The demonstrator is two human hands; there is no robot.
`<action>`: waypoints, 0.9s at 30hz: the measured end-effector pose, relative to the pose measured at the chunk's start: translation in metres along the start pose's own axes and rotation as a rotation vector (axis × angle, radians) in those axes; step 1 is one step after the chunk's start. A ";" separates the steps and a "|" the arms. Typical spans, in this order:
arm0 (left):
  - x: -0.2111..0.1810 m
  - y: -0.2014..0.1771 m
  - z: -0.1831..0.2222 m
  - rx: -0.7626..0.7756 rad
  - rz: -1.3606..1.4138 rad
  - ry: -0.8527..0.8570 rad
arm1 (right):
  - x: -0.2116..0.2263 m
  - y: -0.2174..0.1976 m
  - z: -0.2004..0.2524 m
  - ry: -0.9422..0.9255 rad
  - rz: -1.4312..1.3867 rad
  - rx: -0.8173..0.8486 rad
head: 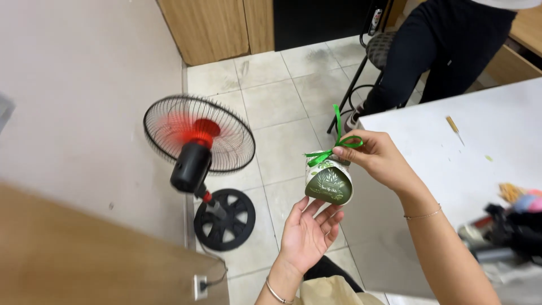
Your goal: Picking up small decorative boxes from a display shelf and placing them on a workbench.
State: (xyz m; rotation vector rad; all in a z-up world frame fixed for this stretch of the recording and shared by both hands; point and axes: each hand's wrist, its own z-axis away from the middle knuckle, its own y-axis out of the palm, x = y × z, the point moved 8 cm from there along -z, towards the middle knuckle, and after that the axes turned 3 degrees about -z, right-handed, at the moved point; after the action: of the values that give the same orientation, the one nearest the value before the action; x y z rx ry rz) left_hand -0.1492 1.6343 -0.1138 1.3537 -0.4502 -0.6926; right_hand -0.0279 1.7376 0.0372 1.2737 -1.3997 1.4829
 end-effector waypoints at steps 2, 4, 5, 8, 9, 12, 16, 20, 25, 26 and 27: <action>-0.029 -0.003 -0.042 -0.002 0.014 -0.013 | -0.017 -0.013 -0.050 -0.004 0.000 0.004; -0.058 -0.007 -0.087 -0.004 0.026 -0.017 | -0.033 -0.026 -0.103 -0.013 -0.003 0.014; -0.073 -0.007 -0.111 0.005 0.041 -0.026 | -0.040 -0.034 -0.132 -0.024 -0.010 0.023; -0.118 -0.006 -0.189 0.016 0.065 -0.041 | -0.058 -0.058 -0.217 -0.021 0.012 0.024; -0.131 -0.007 -0.214 0.010 0.081 -0.054 | -0.064 -0.066 -0.243 0.004 0.038 0.015; -0.171 0.008 -0.288 0.002 0.090 -0.069 | -0.075 -0.089 -0.325 -0.007 0.023 0.041; -0.224 0.026 -0.365 -0.018 0.117 -0.086 | -0.091 -0.114 -0.408 -0.012 0.115 0.044; -0.283 0.030 -0.448 0.019 0.167 -0.134 | -0.123 -0.143 -0.495 0.035 0.066 0.003; -0.364 0.044 -0.553 0.088 0.220 -0.230 | -0.143 -0.173 -0.614 0.023 0.100 -0.013; -0.384 0.050 -0.576 0.109 0.224 -0.247 | -0.142 -0.178 -0.642 0.007 0.145 -0.003; -0.405 0.058 -0.598 0.130 0.229 -0.264 | -0.141 -0.183 -0.670 -0.008 0.190 0.007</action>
State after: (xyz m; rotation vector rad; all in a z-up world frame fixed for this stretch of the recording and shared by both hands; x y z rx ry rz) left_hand -0.0353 2.3495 -0.1259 1.3109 -0.8605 -0.6629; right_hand 0.0631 2.4392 0.0033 1.1786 -1.5576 1.6102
